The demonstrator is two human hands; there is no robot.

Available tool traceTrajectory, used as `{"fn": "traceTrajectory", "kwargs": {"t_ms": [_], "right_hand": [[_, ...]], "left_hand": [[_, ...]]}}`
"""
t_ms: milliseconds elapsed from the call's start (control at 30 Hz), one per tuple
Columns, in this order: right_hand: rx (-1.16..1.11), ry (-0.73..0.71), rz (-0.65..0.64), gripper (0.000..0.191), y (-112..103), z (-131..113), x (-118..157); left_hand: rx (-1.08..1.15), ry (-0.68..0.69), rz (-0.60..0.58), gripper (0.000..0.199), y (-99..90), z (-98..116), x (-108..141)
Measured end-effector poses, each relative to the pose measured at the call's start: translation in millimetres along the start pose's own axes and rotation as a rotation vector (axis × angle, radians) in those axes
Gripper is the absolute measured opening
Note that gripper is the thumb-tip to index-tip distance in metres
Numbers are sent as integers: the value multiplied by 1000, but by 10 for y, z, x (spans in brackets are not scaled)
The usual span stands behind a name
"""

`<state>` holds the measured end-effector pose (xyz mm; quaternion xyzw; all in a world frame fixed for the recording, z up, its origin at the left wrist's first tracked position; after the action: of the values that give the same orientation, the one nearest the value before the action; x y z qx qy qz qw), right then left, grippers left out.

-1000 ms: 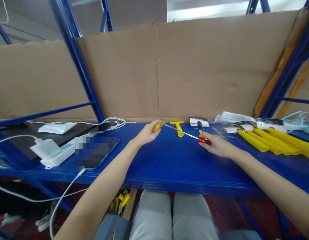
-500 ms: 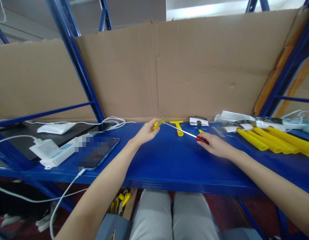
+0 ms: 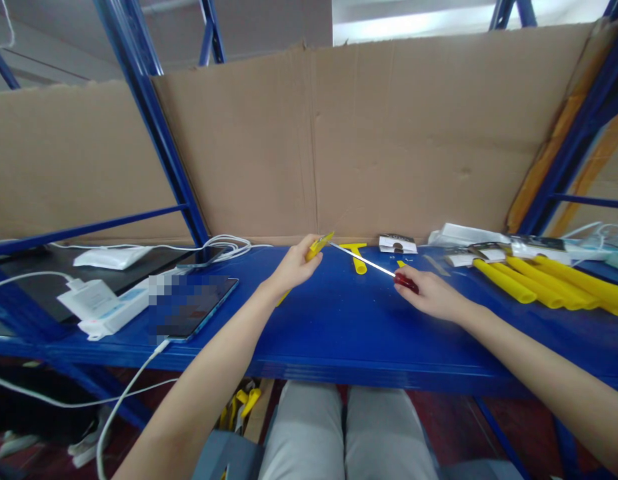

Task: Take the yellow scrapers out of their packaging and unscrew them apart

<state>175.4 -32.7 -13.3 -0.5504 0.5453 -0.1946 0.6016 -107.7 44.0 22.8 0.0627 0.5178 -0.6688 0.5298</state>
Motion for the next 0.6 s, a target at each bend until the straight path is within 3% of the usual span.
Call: {"fn": "traceTrajectory", "kwargs": {"t_ms": [233, 600], "right_hand": [[-151, -53, -35, 19, 36, 32, -23], [-269, -5, -23, 15, 43, 41, -23]], "left_hand": [[-36, -5, -11, 32, -26, -18, -7], [-26, -8, -36, 37, 8, -31, 2]]}}
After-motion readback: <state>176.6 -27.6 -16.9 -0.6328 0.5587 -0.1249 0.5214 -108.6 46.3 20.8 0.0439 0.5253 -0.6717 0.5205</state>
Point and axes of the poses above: each hand's wrist, its own x-axis away from the middle knuckle, its own y-axis out of the palm, z = x × y, the point moved 1 cm from there along -x, towards the middle knuckle, and after that the axes turned 1 degree about -x, right-handed, at the moved point
